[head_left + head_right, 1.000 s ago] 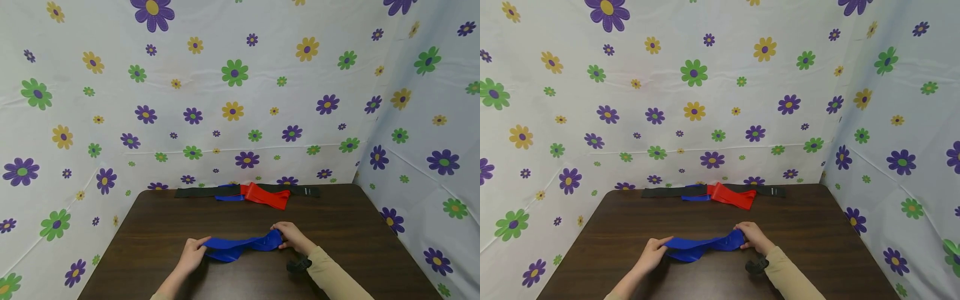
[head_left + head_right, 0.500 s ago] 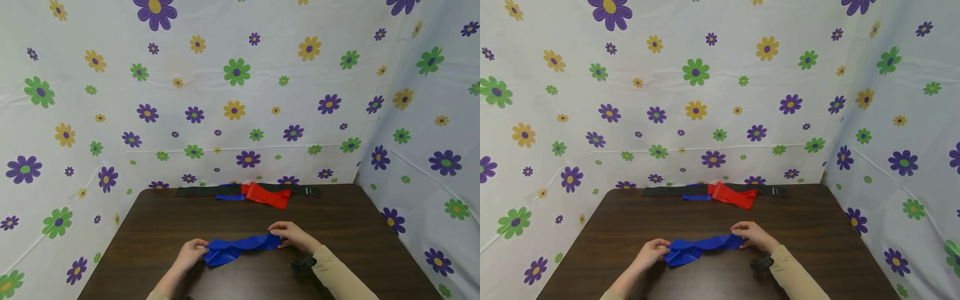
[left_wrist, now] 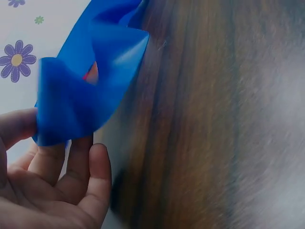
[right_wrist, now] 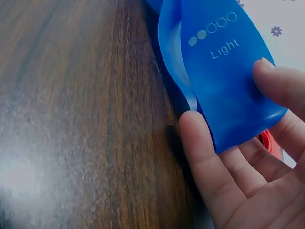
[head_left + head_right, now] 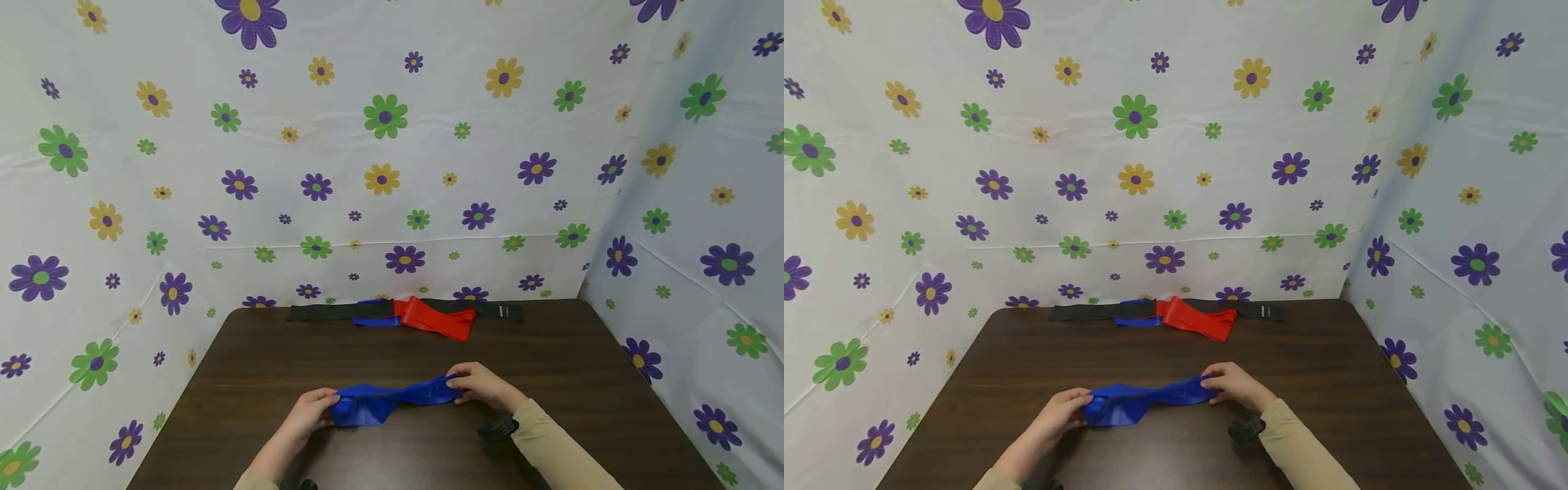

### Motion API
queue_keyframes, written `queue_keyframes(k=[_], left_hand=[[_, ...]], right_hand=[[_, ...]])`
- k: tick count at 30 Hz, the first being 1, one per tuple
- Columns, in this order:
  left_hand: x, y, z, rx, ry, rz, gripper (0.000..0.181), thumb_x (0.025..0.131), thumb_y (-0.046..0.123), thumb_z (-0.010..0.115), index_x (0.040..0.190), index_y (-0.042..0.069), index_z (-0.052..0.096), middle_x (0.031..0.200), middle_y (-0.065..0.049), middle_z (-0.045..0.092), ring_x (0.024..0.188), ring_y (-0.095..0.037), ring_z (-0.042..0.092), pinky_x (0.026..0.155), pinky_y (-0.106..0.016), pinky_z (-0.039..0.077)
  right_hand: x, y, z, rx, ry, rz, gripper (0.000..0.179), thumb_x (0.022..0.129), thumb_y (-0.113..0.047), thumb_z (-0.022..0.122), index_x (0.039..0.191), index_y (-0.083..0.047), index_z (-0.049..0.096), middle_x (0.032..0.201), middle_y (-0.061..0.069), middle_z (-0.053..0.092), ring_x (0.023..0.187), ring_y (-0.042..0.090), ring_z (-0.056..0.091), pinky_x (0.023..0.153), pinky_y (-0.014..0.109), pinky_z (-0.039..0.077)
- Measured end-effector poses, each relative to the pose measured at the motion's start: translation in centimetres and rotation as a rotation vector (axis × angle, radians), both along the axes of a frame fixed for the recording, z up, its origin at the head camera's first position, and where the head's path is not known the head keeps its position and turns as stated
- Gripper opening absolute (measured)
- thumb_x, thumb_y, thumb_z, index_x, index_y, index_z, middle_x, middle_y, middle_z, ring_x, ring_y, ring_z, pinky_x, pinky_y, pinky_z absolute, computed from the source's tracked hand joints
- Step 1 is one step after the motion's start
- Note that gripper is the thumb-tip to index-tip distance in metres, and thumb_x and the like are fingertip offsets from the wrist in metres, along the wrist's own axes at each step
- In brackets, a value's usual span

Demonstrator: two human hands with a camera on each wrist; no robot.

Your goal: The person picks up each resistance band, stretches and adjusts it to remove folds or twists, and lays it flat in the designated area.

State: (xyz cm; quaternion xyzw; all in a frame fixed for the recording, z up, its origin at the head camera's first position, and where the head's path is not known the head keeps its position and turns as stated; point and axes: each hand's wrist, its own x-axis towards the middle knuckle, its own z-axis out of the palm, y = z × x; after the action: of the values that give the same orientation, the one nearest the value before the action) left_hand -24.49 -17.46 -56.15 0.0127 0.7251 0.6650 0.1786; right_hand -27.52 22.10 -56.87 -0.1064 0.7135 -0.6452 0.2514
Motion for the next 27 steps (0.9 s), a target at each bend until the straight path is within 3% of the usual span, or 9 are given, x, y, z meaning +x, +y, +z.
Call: queue_keyframes(k=[4,10,14,17,21,27], left_hand=[[-0.4,-0.3,0.9,-0.069,0.035,-0.034,0.037,0.096,0.020,0.057,0.115,-0.012,0.057,0.090,-0.003,0.065,0.076,-0.014,0.063,0.068,-0.033,0.054],[-1.4,-1.2,2.5,-0.249,0.126,-0.117,0.039,0.096,0.022,0.058,0.118,-0.010,0.058,0.091,-0.005,0.064,0.072,-0.015,0.059,0.063,-0.032,0.051],[-1.9,-2.0,3.8,-0.360,0.184,-0.207,0.033,0.096,0.024,0.058,0.108,-0.007,0.064,0.084,-0.004,0.064,0.072,-0.015,0.058,0.064,-0.035,0.051],[-2.3,-2.3,4.6,-0.423,0.224,-0.282,0.028,0.096,0.025,0.058,0.093,-0.001,0.068,0.072,0.001,0.058,0.065,-0.012,0.052,0.059,-0.028,0.045],[-2.6,-2.5,4.6,-0.461,0.243,-0.334,0.030,0.095,0.027,0.058,0.079,0.002,0.066,0.063,0.005,0.045,0.058,-0.010,0.042,0.054,-0.023,0.033],[-2.7,-2.5,3.2,-0.461,0.223,-0.334,0.024,0.092,0.021,0.063,0.079,0.001,0.064,0.063,0.005,0.047,0.058,-0.010,0.043,0.053,-0.023,0.036]], right_hand=[[0.1,0.2,0.1,0.018,-0.012,-0.023,0.026,0.094,-0.016,0.061,0.106,0.006,0.057,0.098,0.011,0.056,0.086,0.023,0.058,0.071,0.038,0.057],[0.5,0.5,0.8,0.088,-0.006,-0.001,0.026,0.094,-0.021,0.061,0.100,0.005,0.058,0.096,0.011,0.058,0.083,0.023,0.060,0.064,0.036,0.057],[0.8,0.7,0.9,0.131,0.007,0.050,0.024,0.095,-0.024,0.060,0.094,0.001,0.060,0.092,0.009,0.061,0.080,0.023,0.062,0.062,0.035,0.057],[1.0,0.8,0.8,0.154,0.029,0.093,0.023,0.096,-0.024,0.059,0.089,-0.002,0.061,0.086,0.007,0.063,0.075,0.021,0.063,0.060,0.034,0.057],[1.7,0.8,0.9,0.172,0.056,0.115,0.025,0.095,-0.022,0.059,0.082,-0.001,0.060,0.080,0.006,0.063,0.066,0.018,0.062,0.054,0.032,0.056],[2.7,0.2,0.6,0.198,0.074,0.073,0.019,0.087,-0.018,0.070,0.082,-0.001,0.064,0.071,0.008,0.065,0.059,0.016,0.063,0.049,0.031,0.054]])
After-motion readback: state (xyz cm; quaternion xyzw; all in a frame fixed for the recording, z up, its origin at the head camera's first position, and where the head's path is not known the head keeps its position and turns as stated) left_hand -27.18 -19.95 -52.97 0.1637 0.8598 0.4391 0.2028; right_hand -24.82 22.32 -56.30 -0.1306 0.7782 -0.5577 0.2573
